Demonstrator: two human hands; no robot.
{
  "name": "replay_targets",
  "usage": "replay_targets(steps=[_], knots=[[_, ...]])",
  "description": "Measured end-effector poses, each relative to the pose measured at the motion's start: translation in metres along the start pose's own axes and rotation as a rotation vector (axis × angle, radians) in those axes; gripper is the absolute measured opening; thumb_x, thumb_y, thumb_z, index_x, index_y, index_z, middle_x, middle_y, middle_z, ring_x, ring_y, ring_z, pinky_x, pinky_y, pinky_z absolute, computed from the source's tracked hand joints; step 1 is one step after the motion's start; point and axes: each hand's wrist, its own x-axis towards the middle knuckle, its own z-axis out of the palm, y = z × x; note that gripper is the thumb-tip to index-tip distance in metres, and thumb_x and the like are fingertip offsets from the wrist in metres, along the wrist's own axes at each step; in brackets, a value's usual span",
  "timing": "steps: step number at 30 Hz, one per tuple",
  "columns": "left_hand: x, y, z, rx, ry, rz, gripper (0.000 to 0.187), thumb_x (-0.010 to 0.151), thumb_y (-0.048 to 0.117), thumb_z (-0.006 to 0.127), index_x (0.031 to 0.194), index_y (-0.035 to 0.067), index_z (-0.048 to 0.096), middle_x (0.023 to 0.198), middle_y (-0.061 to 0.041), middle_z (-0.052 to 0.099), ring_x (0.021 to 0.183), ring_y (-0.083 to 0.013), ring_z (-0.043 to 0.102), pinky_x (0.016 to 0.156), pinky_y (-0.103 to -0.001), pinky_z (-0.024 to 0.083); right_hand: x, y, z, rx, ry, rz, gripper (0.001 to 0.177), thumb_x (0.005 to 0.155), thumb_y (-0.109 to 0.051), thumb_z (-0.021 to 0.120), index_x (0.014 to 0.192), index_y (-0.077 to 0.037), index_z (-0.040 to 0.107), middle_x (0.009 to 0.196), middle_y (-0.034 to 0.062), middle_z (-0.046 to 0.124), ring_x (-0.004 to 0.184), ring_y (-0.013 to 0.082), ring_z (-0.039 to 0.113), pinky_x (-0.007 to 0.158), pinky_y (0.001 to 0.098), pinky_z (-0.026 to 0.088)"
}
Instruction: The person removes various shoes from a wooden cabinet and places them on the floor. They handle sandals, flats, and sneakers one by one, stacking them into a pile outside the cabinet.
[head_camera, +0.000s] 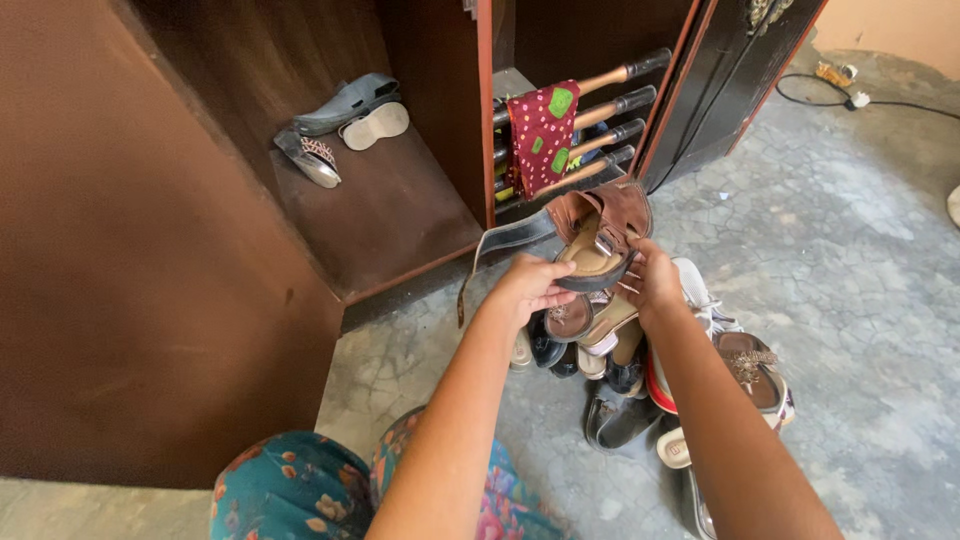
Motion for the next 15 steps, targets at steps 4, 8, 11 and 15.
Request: replay_targets(steps=[4,8,11,15], knots=[[0.019,-0.014,-0.001,0.024,0.035,-0.039,0.022,0.090,0.012,0.074,0.099,-0.006,0.067,0.097,-0.017,0.075,0.085,-0.0255,0.074,0.077,-0.036,0.065,0.014,0.015,-0.007,0.005,0.021,0.027,0.034,0.091,-0.041,0.061,0.105,-0.009,0.063,0.098,0.0071,0.067,0.089,0.0213,0.062,0.082,0.0376,0.052],[0.037,-0.032,0.003,0.035,0.093,-0.084,0.021,0.090,0.011,0.074,0.100,-0.004,0.065,0.097,-0.016,0.073,0.082,-0.0253,0.073,0.073,-0.035,0.065,0.033,0.032,-0.015,0.019,0.071,0.054,0.030,0.090,-0.037,0.062,0.105,-0.011,0.065,0.097,0.0062,0.066,0.087,0.0210,0.062,0.080,0.0379,0.051],[0.050,-0.050,0.010,0.046,0.178,-0.121,0.021,0.090,0.011,0.074,0.100,-0.005,0.064,0.096,-0.017,0.073,0.081,-0.0253,0.074,0.073,-0.033,0.064,0.046,0.045,-0.021,0.030,0.095,0.070,0.029,0.090,-0.035,0.062,0.105,-0.010,0.066,0.097,0.0062,0.067,0.087,0.0211,0.063,0.081,0.0385,0.052],[0.067,-0.082,0.015,0.020,0.239,-0.145,0.021,0.090,0.010,0.073,0.100,-0.006,0.065,0.095,-0.017,0.074,0.082,-0.0241,0.076,0.073,-0.032,0.064,0.064,0.063,-0.029,0.016,0.118,0.134,0.028,0.090,-0.035,0.062,0.105,-0.012,0.068,0.098,0.0056,0.068,0.088,0.0208,0.063,0.082,0.0384,0.051]])
